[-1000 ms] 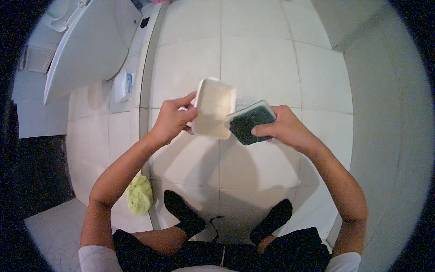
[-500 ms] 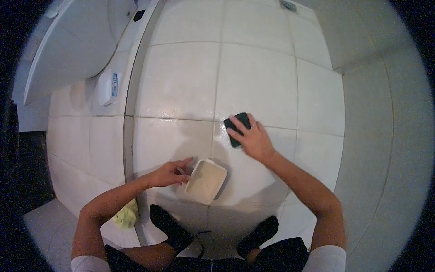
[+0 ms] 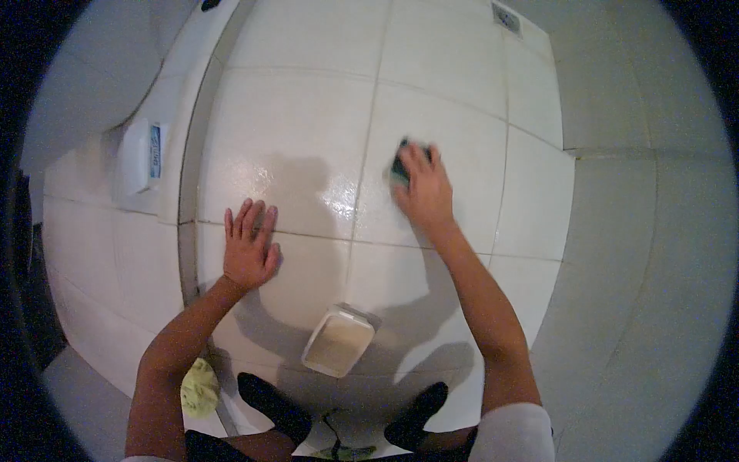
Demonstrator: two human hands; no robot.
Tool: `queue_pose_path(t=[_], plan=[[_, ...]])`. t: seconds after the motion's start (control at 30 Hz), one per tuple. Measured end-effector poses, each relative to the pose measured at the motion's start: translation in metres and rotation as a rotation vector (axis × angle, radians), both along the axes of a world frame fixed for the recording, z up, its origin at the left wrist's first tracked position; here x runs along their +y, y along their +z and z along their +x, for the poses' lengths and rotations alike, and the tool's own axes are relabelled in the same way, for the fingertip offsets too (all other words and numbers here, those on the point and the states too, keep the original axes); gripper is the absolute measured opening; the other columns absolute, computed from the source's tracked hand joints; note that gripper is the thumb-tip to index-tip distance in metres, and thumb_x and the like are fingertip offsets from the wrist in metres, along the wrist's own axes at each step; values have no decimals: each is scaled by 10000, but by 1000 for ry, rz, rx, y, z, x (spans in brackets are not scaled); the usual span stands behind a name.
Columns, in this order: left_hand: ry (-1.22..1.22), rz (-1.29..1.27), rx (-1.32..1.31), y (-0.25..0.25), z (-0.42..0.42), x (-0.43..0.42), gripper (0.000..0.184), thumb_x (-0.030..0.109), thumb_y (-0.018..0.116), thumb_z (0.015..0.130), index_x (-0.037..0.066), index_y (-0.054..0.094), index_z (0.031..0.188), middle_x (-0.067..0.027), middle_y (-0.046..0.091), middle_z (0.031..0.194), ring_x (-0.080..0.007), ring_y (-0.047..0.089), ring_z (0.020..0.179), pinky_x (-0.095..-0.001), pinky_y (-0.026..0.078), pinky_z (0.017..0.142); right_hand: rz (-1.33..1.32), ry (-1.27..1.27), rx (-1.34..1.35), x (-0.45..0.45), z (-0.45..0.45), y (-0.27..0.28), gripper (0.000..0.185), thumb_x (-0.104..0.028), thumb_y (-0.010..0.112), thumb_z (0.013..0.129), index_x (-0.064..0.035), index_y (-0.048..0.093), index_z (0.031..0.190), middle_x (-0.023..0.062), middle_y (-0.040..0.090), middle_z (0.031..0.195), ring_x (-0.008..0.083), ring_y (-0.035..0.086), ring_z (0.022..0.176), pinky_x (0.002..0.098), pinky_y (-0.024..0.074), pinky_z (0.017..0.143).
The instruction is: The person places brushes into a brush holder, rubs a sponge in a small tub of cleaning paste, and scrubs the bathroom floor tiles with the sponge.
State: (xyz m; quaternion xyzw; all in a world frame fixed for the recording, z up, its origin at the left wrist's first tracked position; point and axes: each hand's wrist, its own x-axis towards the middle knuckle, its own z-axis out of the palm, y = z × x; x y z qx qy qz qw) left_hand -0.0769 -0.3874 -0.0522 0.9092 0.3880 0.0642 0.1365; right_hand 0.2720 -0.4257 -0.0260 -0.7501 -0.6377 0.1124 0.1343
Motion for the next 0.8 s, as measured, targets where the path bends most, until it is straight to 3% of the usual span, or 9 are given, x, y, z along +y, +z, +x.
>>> queue_pose_path(t=[0.1,0.23,0.3,0.43,0.5,0.57,0.7,0.73,0.8], plan=[[12,-20,-39,5,1,-5,619,302,500,822,104,398,1400,-164,353,1412,-360,263,1362,-621,107,1102,93,-105,-63,24,-8,-16,592,-173,693,721,-79,490,1269,144,436,1385,478,356,1266,497,357,1052],[-8,-49,-2,5,-2,-2,648,284,520,809,88,373,1409,-182,332,1426,-377,257,1365,-616,101,1106,-7,80,-67,-28,-1,-3,509,-287,676,776,-89,544,1226,131,438,1391,428,415,1224,526,382,1009],[-8,-26,-22,6,-1,0,646,281,519,804,86,383,1404,-182,331,1427,-377,256,1366,-617,101,1106,119,-153,-64,5,35,-14,456,-342,678,775,-102,589,1152,128,504,1313,407,435,1210,529,361,1012],[5,-30,-27,5,1,-1,655,279,516,791,83,387,1402,-179,332,1425,-378,255,1365,-616,100,1108,198,-244,35,70,-34,-23,545,-422,663,771,32,561,1055,221,535,1171,436,447,1173,584,285,1021],[20,-29,-10,4,0,-2,661,288,520,768,107,408,1394,-148,343,1419,-352,261,1363,-622,104,1103,254,12,-90,48,-85,-27,520,-360,661,774,-33,532,1157,161,495,1324,438,410,1236,593,287,1026],[11,-23,2,5,0,-2,660,287,514,766,102,411,1391,-152,343,1416,-353,261,1363,-620,101,1105,185,26,6,14,-42,-33,477,-281,645,774,-66,536,1186,133,492,1349,410,396,1268,578,306,1005],[18,-22,9,4,2,-1,658,288,495,766,87,413,1387,-162,340,1416,-356,257,1365,-614,96,1111,170,-554,-274,-47,90,-25,456,-113,634,737,-66,534,1180,180,554,1234,386,470,1171,523,367,919],[17,-25,5,3,3,-1,658,288,495,766,87,413,1387,-162,340,1416,-356,257,1365,-614,96,1111,167,-554,-279,-35,89,-21,456,-113,634,737,-66,534,1180,180,554,1234,386,470,1171,523,367,919],[10,4,32,3,3,-1,666,289,502,756,84,415,1384,-165,336,1417,-359,254,1366,-610,99,1112,156,-736,27,-9,70,-26,466,-95,634,735,-49,527,1186,208,567,1147,391,490,1104,477,386,921]])
